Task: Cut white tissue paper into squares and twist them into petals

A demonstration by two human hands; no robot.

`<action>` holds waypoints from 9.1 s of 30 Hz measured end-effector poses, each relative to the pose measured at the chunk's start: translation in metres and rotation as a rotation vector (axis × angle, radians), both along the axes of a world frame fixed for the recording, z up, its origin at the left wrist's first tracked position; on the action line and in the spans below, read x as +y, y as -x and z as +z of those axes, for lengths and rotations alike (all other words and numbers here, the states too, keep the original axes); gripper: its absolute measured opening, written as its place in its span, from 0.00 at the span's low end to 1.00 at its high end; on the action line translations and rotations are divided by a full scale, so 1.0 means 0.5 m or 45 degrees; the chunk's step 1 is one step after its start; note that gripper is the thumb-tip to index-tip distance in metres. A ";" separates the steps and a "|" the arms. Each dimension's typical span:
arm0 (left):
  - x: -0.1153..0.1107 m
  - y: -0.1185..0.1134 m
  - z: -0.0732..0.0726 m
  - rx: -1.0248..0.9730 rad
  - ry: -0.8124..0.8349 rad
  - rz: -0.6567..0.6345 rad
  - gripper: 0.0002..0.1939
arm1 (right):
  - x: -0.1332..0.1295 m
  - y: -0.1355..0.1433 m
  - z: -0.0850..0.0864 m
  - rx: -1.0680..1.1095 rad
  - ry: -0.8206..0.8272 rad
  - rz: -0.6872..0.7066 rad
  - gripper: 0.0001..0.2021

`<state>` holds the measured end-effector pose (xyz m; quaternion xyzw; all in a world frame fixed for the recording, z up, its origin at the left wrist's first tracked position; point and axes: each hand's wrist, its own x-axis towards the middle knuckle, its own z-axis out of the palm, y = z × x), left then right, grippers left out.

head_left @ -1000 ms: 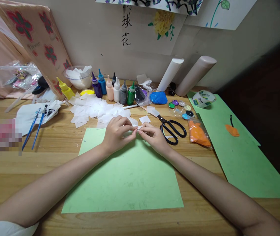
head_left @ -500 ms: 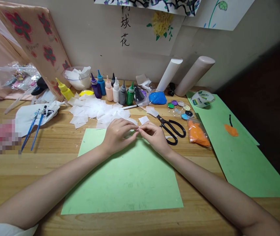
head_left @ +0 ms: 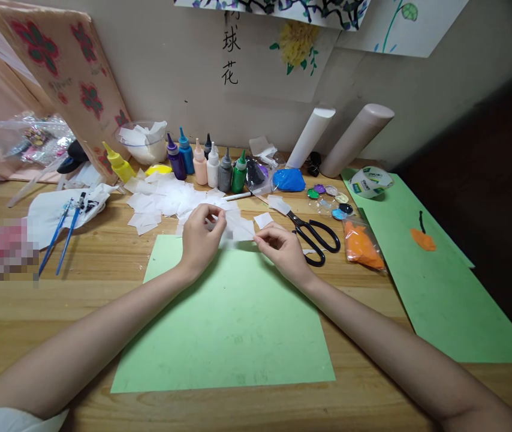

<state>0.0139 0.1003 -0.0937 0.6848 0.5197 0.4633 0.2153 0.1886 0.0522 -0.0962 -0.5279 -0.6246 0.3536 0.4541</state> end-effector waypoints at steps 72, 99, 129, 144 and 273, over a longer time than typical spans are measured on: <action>-0.011 -0.005 0.008 0.124 -0.029 -0.291 0.06 | 0.000 0.002 0.001 -0.022 0.001 0.022 0.07; -0.016 -0.005 0.011 0.114 -0.102 -0.154 0.10 | -0.018 0.017 -0.010 -1.173 -0.290 -0.280 0.21; -0.013 -0.005 0.008 0.208 -0.043 -0.335 0.04 | 0.000 0.003 -0.001 0.086 0.180 0.118 0.10; -0.023 -0.007 0.001 0.411 -0.271 -0.447 0.07 | 0.000 0.003 -0.004 0.104 0.103 0.068 0.11; -0.039 -0.008 0.011 0.468 -0.204 -0.602 0.13 | 0.004 -0.007 -0.008 -0.788 -0.281 -0.370 0.19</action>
